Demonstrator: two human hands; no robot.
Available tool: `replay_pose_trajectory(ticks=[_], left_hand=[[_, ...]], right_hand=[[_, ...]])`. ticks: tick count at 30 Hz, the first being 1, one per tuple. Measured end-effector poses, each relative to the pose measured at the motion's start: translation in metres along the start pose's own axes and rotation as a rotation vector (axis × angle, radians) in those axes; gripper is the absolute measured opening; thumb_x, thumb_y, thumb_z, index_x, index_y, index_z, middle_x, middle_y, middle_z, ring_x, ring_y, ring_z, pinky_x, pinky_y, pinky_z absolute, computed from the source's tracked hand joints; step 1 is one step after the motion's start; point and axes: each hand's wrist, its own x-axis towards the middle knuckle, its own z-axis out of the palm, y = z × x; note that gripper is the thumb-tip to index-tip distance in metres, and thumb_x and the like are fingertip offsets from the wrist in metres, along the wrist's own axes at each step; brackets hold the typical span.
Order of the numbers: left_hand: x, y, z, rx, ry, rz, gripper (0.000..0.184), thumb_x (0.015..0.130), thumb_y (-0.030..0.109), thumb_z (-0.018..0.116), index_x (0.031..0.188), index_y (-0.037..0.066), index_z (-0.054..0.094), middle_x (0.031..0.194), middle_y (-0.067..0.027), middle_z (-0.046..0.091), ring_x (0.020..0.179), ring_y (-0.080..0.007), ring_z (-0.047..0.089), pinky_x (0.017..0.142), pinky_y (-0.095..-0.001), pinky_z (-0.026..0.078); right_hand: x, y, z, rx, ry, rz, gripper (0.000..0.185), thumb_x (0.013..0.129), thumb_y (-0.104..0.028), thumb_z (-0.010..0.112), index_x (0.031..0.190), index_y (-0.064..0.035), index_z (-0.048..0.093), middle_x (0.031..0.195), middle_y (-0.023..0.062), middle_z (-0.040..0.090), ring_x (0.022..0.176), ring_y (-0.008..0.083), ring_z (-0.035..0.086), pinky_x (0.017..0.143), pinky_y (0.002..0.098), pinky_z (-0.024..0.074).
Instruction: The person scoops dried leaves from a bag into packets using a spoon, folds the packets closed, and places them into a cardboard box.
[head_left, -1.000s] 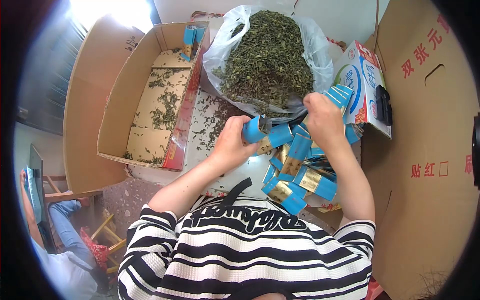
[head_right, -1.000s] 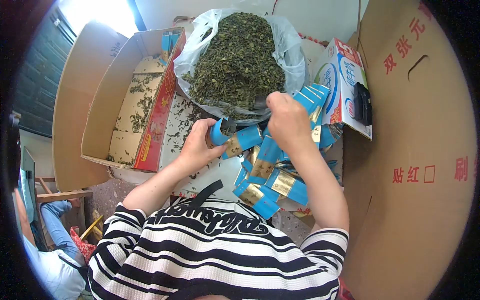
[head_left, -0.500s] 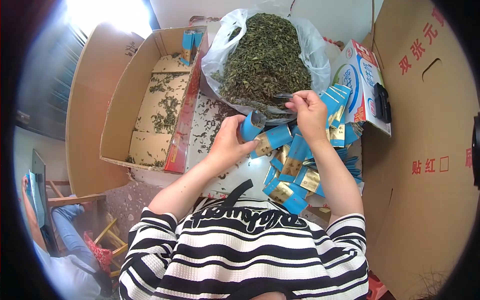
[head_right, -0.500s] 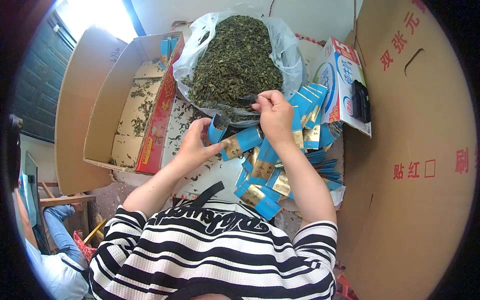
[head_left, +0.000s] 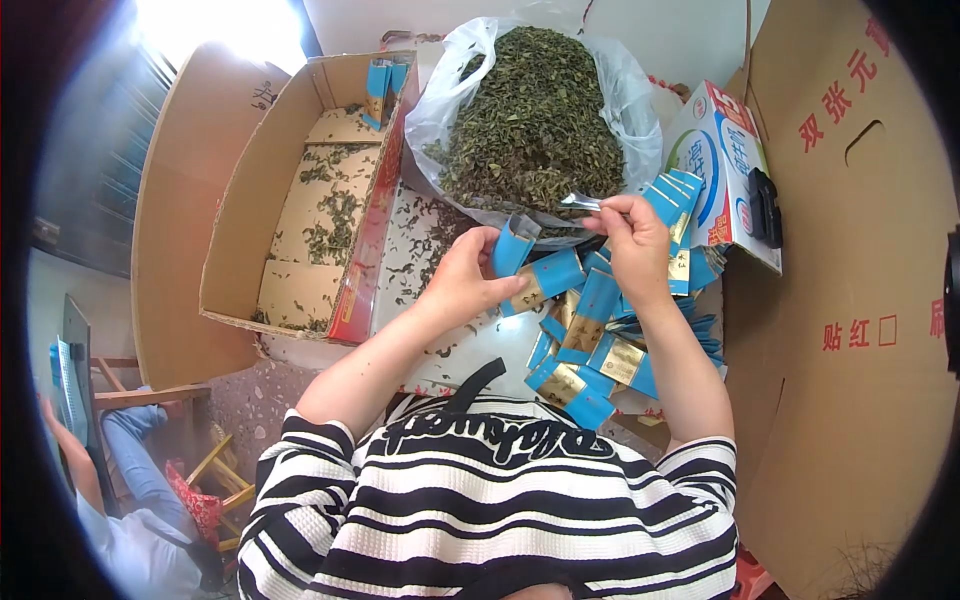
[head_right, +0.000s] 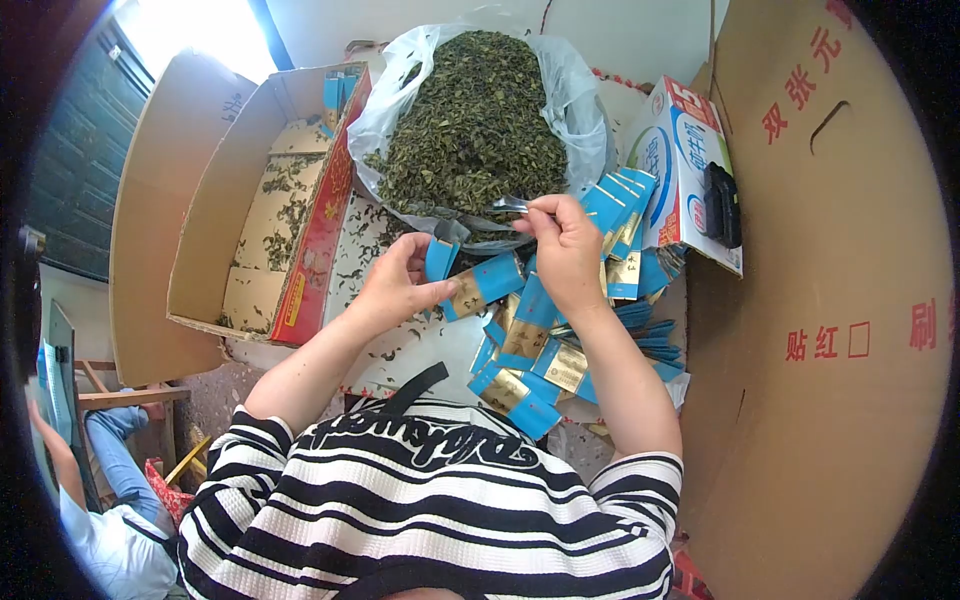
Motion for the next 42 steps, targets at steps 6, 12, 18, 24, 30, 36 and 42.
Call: replay_pose_trajectory(ticks=[6, 12, 18, 24, 30, 36, 42], left_hand=[[0.0, 0.005, 0.001, -0.181, -0.121, -0.109, 0.061, 0.077, 0.013, 0.08, 0.123, -0.004, 0.044, 0.106, -0.0107, 0.059, 0.092, -0.0161, 0.061, 0.073, -0.0294, 0.055], [0.001, -0.008, 0.004, -0.107, -0.065, -0.045, 0.06, 0.076, 0.011, 0.08, 0.122, -0.004, 0.045, 0.108, -0.0107, 0.058, 0.092, -0.0158, 0.06, 0.075, -0.0296, 0.054], [-0.005, -0.003, 0.007, 0.289, 0.106, 0.069, 0.063, 0.07, 0.014, 0.082, 0.12, -0.002, 0.048, 0.106, -0.0116, 0.053, 0.095, -0.0189, 0.058, 0.082, -0.0312, 0.051], [-0.008, -0.019, 0.016, 0.35, 0.174, 0.145, 0.065, 0.067, 0.015, 0.083, 0.12, -0.001, 0.048, 0.105, -0.0127, 0.051, 0.092, -0.0218, 0.056, 0.08, -0.0318, 0.049], [-0.012, -0.034, 0.014, 0.3, 0.193, 0.176, 0.069, 0.066, 0.014, 0.083, 0.122, -0.001, 0.046, 0.106, -0.0121, 0.051, 0.092, -0.0205, 0.056, 0.08, -0.0314, 0.049], [-0.017, -0.03, 0.016, 0.298, 0.219, 0.209, 0.069, 0.067, 0.012, 0.083, 0.123, 0.0, 0.045, 0.106, -0.0114, 0.051, 0.093, -0.0208, 0.055, 0.081, -0.0315, 0.049], [-0.021, -0.026, 0.013, 0.28, 0.197, 0.194, 0.065, 0.068, 0.01, 0.082, 0.122, 0.0, 0.047, 0.107, -0.0123, 0.052, 0.093, -0.0225, 0.055, 0.082, -0.0325, 0.048]], right_hand=[[-0.018, -0.008, 0.001, -0.048, 0.003, -0.122, 0.006, 0.092, 0.001, 0.056, 0.095, -0.0005, 0.061, 0.087, 0.0066, 0.067, 0.08, 0.0137, 0.068, 0.071, 0.0256, 0.053], [-0.025, -0.016, -0.006, -0.235, -0.081, -0.338, 0.012, 0.086, 0.008, 0.058, 0.094, -0.0007, 0.061, 0.089, 0.0111, 0.066, 0.082, 0.0211, 0.068, 0.07, 0.0286, 0.0534], [-0.022, -0.033, -0.015, -0.606, -0.237, -0.781, 0.025, 0.069, 0.007, 0.062, 0.093, -0.0011, 0.06, 0.096, 0.0136, 0.064, 0.088, 0.0302, 0.064, 0.075, 0.0387, 0.0517], [-0.031, -0.044, -0.002, -0.787, -0.511, -0.941, 0.029, 0.064, -0.006, 0.063, 0.092, 0.0009, 0.058, 0.097, 0.0142, 0.062, 0.087, 0.0297, 0.062, 0.079, 0.041, 0.0507], [-0.03, -0.057, -0.005, -0.811, -0.464, -0.977, 0.028, 0.065, -0.008, 0.063, 0.091, 0.0008, 0.058, 0.097, 0.0139, 0.061, 0.086, 0.0292, 0.062, 0.076, 0.0402, 0.0501], [-0.037, -0.064, 0.003, -0.784, -0.502, -0.961, 0.026, 0.064, -0.007, 0.064, 0.089, 0.0009, 0.058, 0.096, 0.0138, 0.061, 0.084, 0.0293, 0.062, 0.074, 0.0399, 0.0496], [-0.042, -0.055, 0.009, -0.716, -0.499, -0.899, 0.028, 0.063, -0.002, 0.065, 0.089, 0.0005, 0.059, 0.093, 0.0143, 0.061, 0.08, 0.0299, 0.062, 0.073, 0.0396, 0.0498]])
